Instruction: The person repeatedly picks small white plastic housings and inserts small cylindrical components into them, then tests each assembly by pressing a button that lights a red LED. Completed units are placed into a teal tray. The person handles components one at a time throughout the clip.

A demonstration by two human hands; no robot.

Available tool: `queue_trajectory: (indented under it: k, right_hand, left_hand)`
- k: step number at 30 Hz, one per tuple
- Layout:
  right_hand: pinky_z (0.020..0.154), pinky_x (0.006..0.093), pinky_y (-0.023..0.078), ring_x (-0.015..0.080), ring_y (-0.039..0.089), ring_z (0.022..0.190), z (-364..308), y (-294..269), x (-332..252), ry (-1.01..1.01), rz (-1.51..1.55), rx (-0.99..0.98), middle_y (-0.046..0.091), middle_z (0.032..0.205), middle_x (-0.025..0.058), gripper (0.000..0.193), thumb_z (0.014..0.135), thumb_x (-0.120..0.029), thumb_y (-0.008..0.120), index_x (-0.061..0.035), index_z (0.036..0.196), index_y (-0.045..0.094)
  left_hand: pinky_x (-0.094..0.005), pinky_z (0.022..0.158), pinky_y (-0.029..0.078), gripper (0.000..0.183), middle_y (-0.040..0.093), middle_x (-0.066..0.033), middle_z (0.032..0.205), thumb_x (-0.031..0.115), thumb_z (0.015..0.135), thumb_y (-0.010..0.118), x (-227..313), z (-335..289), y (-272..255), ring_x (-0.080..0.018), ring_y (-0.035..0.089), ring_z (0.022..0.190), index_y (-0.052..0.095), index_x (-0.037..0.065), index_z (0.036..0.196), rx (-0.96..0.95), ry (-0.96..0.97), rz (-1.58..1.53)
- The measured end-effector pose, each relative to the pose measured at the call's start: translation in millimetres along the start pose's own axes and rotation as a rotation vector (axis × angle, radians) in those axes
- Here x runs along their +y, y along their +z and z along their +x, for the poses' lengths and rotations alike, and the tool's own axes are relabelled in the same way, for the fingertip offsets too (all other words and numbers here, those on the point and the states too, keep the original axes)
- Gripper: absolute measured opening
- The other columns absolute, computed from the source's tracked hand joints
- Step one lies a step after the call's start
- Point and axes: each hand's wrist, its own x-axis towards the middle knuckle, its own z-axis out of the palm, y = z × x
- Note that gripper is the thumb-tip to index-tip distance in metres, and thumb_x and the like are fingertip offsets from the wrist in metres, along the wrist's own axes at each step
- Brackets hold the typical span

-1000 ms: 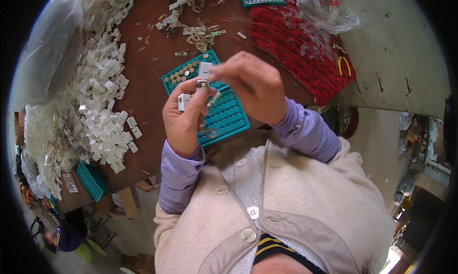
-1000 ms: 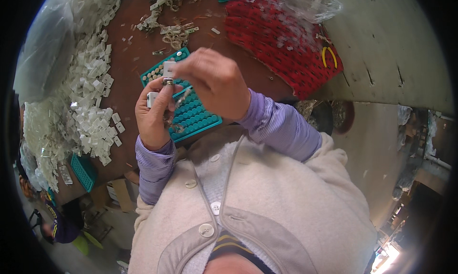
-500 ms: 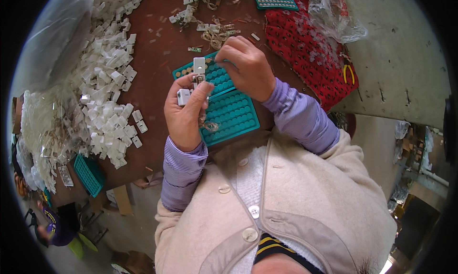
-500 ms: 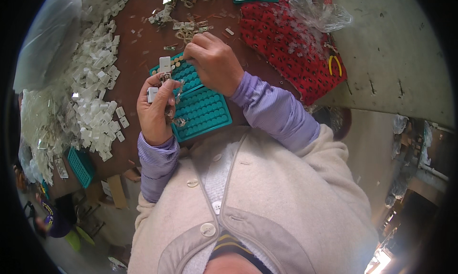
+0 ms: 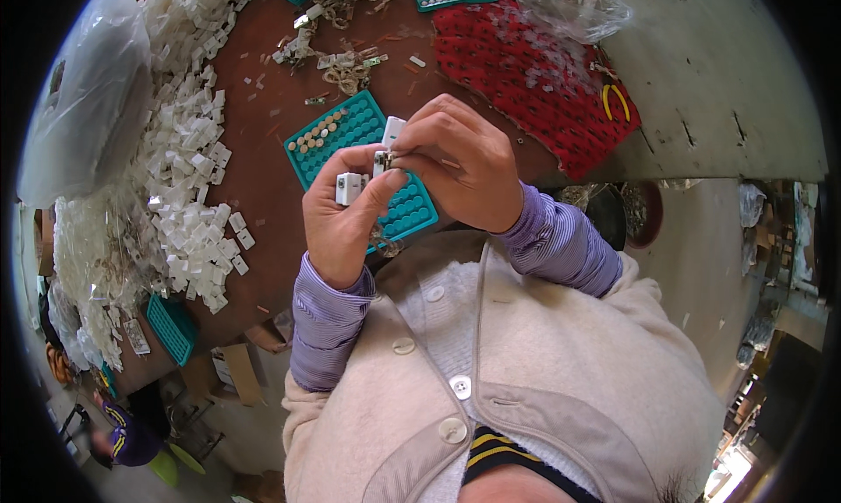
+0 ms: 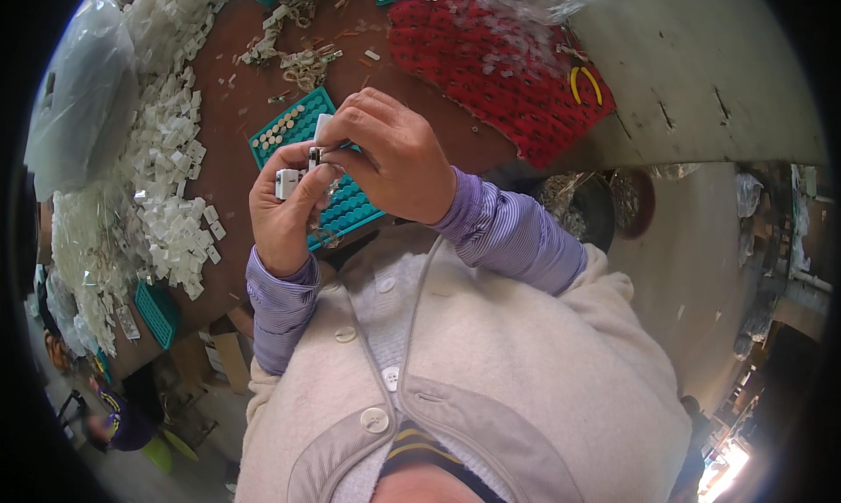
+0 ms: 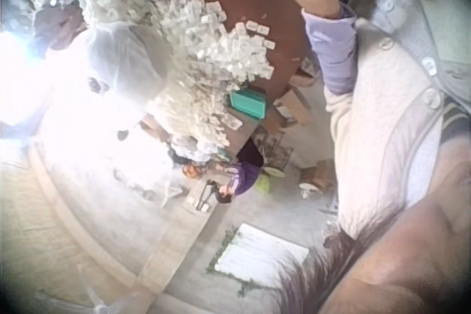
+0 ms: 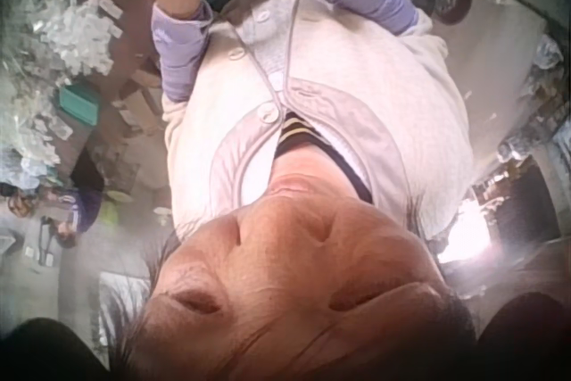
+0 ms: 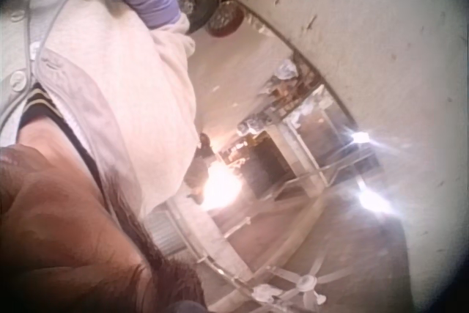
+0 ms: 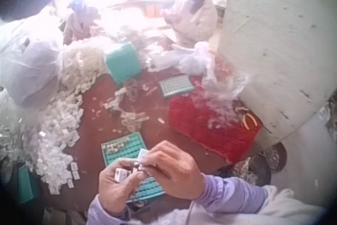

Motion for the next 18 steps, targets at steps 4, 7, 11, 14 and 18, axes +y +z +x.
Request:
queue_trajectory:
  k: [4, 7, 11, 14, 18]
  right_hand:
    - [0.074, 0.0412, 0.059, 0.0320, 0.072, 0.087, -7, 8, -6, 0.300, 0.277, -0.017, 0.073, 0.092, 0.0126, 0.023, 0.081, 0.004, 0.078, -0.0026, 0.102, 0.073]
    - [0.077, 0.0411, 0.060, 0.0336, 0.073, 0.087, -11, 13, -9, 0.129, 0.140, -0.015, 0.074, 0.092, 0.0133, 0.021, 0.084, 0.002, 0.077, -0.0032, 0.105, 0.075]
    - [0.088, 0.0454, 0.057, 0.0351, 0.070, 0.098, -16, 28, -12, 0.136, 0.152, 0.181, 0.072, 0.098, 0.0116, 0.021, 0.086, -0.007, 0.077, -0.0051, 0.107, 0.074]
    - [0.087, 0.0463, 0.055, 0.0340, 0.067, 0.097, -22, 27, -7, 0.125, -0.042, 0.182, 0.068, 0.097, 0.0107, 0.018, 0.085, -0.010, 0.077, -0.0053, 0.101, 0.070]
    - [0.082, 0.0460, 0.052, 0.0327, 0.065, 0.090, -26, 16, -1, -0.010, -0.146, 0.181, 0.064, 0.094, 0.0095, 0.018, 0.081, -0.006, 0.077, -0.0068, 0.092, 0.063]
  left_hand:
    - [-0.0185, 0.060, 0.042, 0.024, 0.067, 0.0054, 0.089, 0.013, 0.099, 0.082, -5, -4, -7, -0.0010, 0.054, 0.072, 0.074, 0.004, 0.120, 0.008, 0.036, 0.032]
    - [-0.0172, 0.058, 0.040, 0.024, 0.075, 0.0010, 0.094, 0.013, 0.104, 0.074, -11, -8, -17, -0.0004, 0.054, 0.069, 0.072, 0.004, 0.126, 0.065, 0.098, 0.094]
    - [-0.0175, 0.055, 0.034, 0.019, 0.077, -0.0031, 0.094, 0.014, 0.107, 0.068, -18, -8, -31, 0.0003, 0.050, 0.064, 0.072, 0.002, 0.122, 0.087, 0.101, 0.092]
    - [-0.0181, 0.053, 0.034, 0.021, 0.074, -0.0025, 0.086, 0.015, 0.108, 0.067, -21, -8, -28, 0.0000, 0.049, 0.063, 0.071, 0.000, 0.121, 0.017, 0.067, 0.087]
    - [-0.0175, 0.050, 0.030, 0.025, 0.064, 0.0019, 0.077, 0.018, 0.109, 0.066, -14, -14, -15, -0.0003, 0.047, 0.061, 0.069, 0.000, 0.126, 0.003, -0.104, -0.096]
